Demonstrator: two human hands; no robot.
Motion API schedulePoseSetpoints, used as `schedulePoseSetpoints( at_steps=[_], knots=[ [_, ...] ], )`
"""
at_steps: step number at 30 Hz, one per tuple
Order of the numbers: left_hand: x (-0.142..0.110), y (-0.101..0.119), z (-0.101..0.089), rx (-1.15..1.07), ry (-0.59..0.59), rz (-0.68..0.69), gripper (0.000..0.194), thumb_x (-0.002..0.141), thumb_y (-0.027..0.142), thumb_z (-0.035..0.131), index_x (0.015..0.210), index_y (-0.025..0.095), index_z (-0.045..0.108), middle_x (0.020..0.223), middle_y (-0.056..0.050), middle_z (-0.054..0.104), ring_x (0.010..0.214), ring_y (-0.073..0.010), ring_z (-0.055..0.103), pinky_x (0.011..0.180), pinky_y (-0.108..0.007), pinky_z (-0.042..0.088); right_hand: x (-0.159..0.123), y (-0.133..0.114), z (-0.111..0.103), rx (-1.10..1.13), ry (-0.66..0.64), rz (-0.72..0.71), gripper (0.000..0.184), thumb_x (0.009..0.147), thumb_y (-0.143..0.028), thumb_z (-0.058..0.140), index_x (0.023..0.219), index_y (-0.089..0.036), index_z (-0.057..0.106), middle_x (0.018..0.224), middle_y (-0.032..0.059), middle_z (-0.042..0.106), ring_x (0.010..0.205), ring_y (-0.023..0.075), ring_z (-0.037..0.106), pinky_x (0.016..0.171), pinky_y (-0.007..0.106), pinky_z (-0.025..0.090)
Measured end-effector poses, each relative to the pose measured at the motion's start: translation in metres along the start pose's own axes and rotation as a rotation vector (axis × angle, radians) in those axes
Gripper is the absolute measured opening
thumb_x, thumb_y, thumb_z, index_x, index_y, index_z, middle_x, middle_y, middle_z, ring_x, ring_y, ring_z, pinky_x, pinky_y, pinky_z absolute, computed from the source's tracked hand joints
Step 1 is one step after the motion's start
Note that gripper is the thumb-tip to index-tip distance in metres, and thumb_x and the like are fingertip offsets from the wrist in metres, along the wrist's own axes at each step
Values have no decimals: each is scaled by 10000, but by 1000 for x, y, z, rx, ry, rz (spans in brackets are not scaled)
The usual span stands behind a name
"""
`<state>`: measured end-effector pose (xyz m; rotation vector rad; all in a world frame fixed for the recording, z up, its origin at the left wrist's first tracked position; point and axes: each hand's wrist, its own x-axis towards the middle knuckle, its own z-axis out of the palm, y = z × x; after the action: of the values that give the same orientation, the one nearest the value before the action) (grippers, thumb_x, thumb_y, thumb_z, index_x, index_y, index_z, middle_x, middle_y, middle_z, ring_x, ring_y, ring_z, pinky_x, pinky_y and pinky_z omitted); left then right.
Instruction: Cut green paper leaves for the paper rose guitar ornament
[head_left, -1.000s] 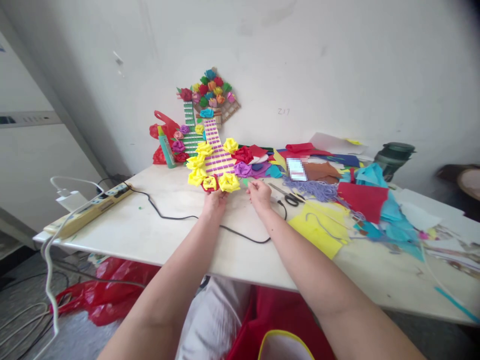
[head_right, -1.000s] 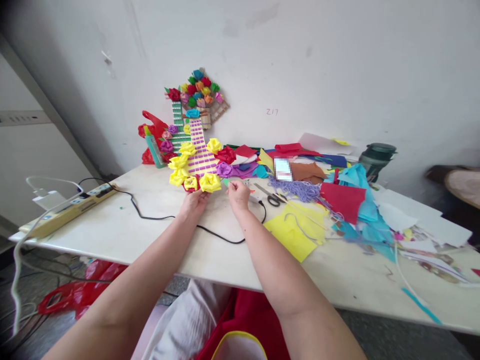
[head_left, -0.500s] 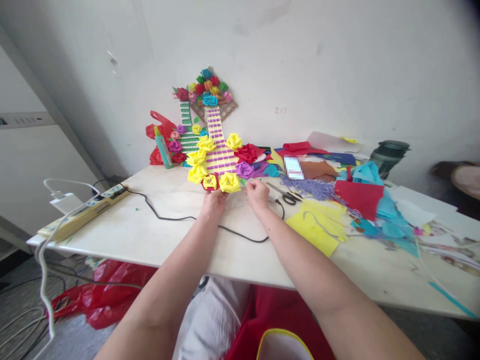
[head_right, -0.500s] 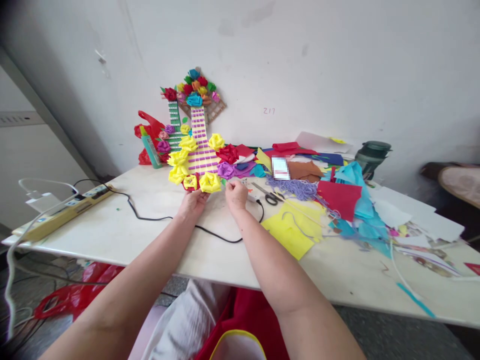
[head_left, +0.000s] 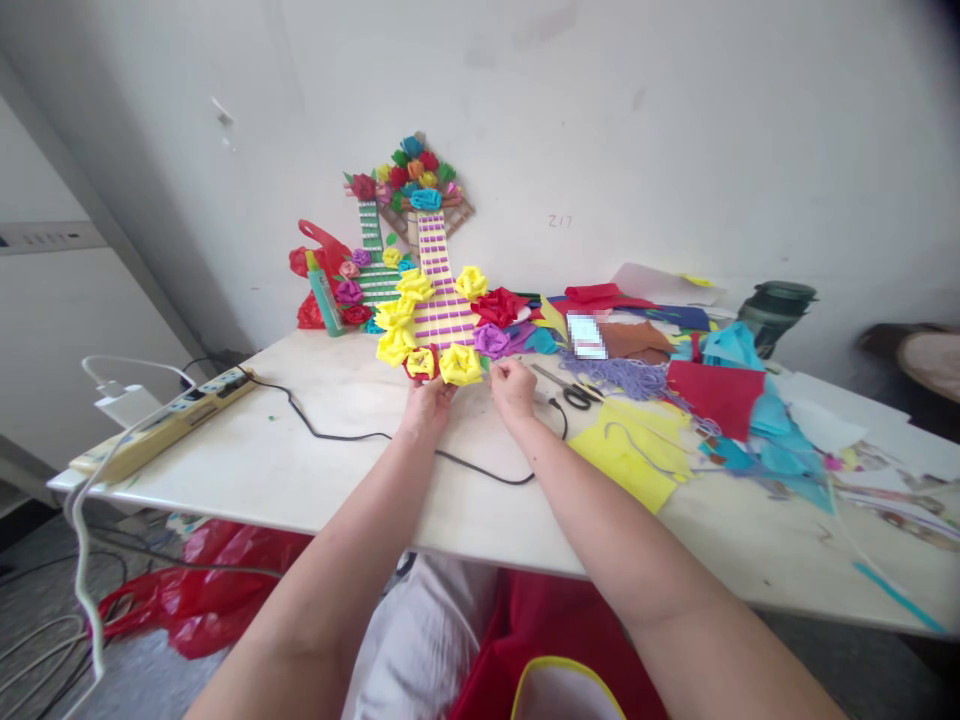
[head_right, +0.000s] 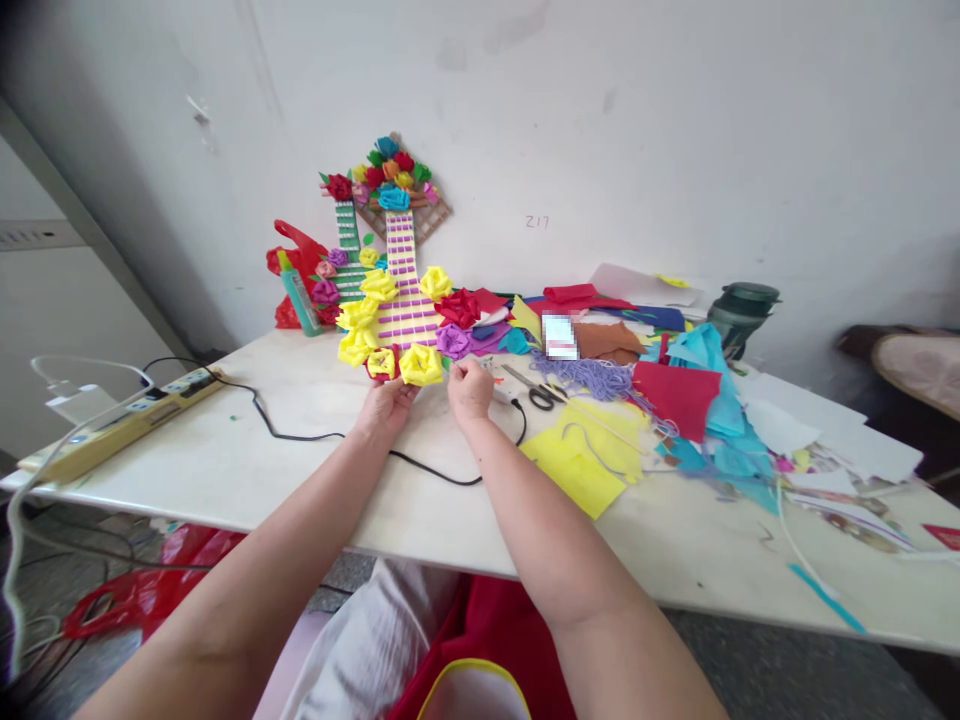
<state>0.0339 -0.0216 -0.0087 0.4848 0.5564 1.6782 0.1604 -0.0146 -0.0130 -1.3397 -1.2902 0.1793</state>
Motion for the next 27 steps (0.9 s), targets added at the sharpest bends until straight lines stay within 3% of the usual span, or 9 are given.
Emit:
schedulePoseSetpoints(
  at_steps=[7, 12, 17, 22, 27],
  knots=[
    [2, -3, -1, -5, -24, -4, 513, 661, -70, 541, 1071, 238, 560, 999, -44, 671, 930, -187, 643, 837, -330, 510, -1, 1, 4, 97, -40, 79, 212, 733, -314, 520, 551, -206, 521, 496, 20, 566, 510, 172, 539, 549, 290, 428],
    [2, -3, -1, 5, -21, 7, 525, 674, -67, 528, 1101, 237, 548, 973, -38, 676, 889, -184, 651, 825, -339, 516, -4, -11, 0, 343, -151, 275, 312, 794, -414, 455, 564, -204, 457, 493, 3, 549, 359, 117, 462, 397, 259, 399],
    [-1, 0, 1, 9, -7, 5, 505, 676, -58, 520, 1093, 225, 548, 1001, -55, 669, 906, -191, 647, 823, -335, 513, -6, -22, -5, 533, -180, 421, 347, 807, -497, 435, 632, -199, 468, 477, -11, 531, 323, 96, 425, 318, 225, 358],
    [-3, 2, 2, 1, 11, 0, 476, 669, -57, 526, 1061, 211, 556, 973, -56, 671, 875, -184, 652, 814, -325, 514, -6, -23, -6, 539, -200, 445, 326, 792, -457, 480, 600, -196, 450, 467, -17, 520, 315, 90, 415, 302, 217, 338],
    [-1, 2, 1, 0, 7, 6, 497, 669, -51, 534, 1093, 208, 547, 958, -56, 672, 864, -189, 653, 812, -335, 517, -6, -18, -4, 441, -223, 367, 248, 754, -357, 529, 579, -184, 492, 453, -30, 509, 308, 80, 408, 304, 203, 332]
  ],
)
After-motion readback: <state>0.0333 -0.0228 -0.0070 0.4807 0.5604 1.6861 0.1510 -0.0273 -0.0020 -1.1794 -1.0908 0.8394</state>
